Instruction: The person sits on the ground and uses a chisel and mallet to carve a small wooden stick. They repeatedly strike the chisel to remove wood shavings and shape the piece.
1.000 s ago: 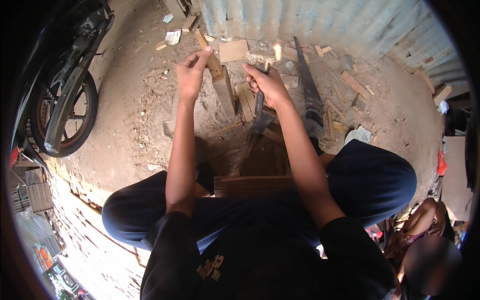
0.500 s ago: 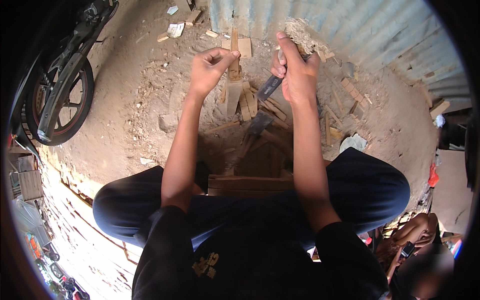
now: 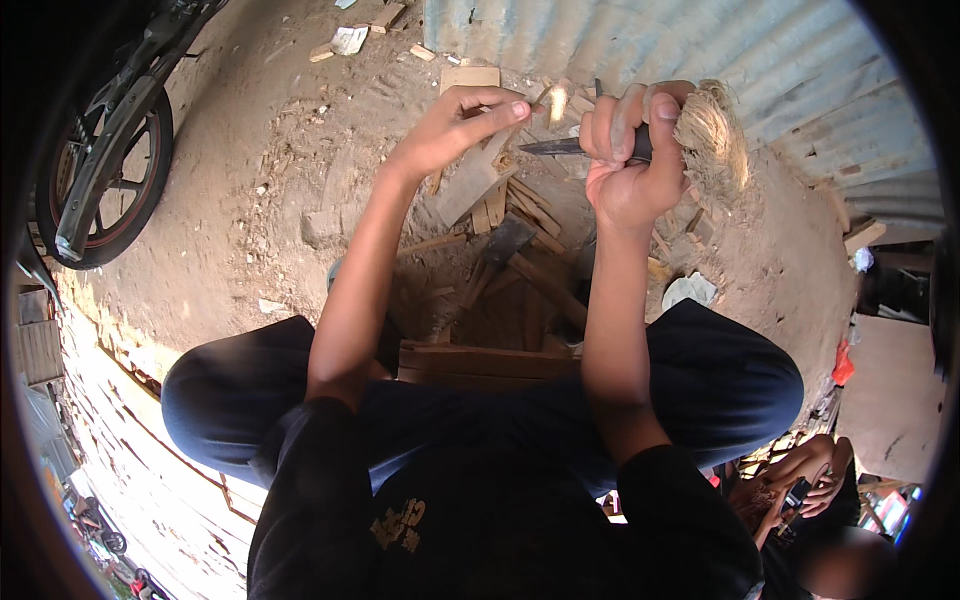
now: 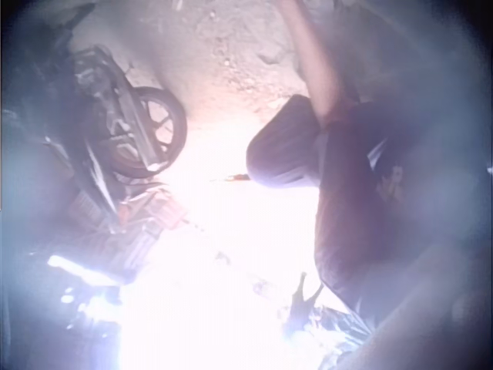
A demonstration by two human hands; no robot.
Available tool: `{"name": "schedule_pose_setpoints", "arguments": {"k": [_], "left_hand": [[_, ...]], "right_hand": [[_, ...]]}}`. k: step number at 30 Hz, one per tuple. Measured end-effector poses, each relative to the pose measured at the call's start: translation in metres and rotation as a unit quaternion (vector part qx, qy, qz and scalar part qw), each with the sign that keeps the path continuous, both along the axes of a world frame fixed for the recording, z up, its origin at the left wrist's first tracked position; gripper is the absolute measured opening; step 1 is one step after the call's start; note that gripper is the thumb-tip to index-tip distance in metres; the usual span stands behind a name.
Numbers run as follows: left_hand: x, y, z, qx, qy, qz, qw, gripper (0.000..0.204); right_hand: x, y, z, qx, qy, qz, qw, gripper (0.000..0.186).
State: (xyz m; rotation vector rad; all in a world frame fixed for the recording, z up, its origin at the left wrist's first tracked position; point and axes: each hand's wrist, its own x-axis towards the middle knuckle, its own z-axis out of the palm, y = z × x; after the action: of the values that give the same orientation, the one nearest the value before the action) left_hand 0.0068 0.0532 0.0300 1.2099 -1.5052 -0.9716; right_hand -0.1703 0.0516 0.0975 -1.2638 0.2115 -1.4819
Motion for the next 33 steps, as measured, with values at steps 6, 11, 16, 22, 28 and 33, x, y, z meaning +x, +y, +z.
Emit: {"name": "schedule_pose_setpoints", "arguments": {"k": [6, 11, 16, 22, 28, 33], "left_hand": [[0.004, -0.004, -0.006, -0.023, 0.074, 0.02, 0.997, 0.029], [0.015, -0.006, -0.004, 0.024, 0.025, 0.025, 0.999, 0.024], [0.014, -0.005, -0.003, 0.042, 0.063, 0.015, 0.997, 0.026], [0.008, -0.003, -0.004, -0.029, 0.104, 0.007, 0.994, 0.027], [0.011, -0.006, -0.003, 0.021, 0.151, -0.064, 0.986, 0.022], [0.011, -0.007, -0.007, -0.002, 0.155, -0.071, 0.985, 0.023]], "right_hand": [[-0.001, 0.002, -0.001, -0.047, -0.019, 0.021, 0.998, 0.018], [-0.001, -0.005, 0.005, -0.079, -0.018, 0.043, 0.996, 0.02], [0.004, -0.003, 0.007, -0.042, 0.0, 0.028, 0.999, 0.022], [0.001, -0.013, 0.051, 0.001, -0.015, 0.045, 0.999, 0.025], [0.011, -0.049, 0.106, -0.015, 0.008, 0.2, 0.98, 0.025], [0.04, -0.047, 0.102, 0.192, -0.082, 0.164, 0.964, 0.034]]}}
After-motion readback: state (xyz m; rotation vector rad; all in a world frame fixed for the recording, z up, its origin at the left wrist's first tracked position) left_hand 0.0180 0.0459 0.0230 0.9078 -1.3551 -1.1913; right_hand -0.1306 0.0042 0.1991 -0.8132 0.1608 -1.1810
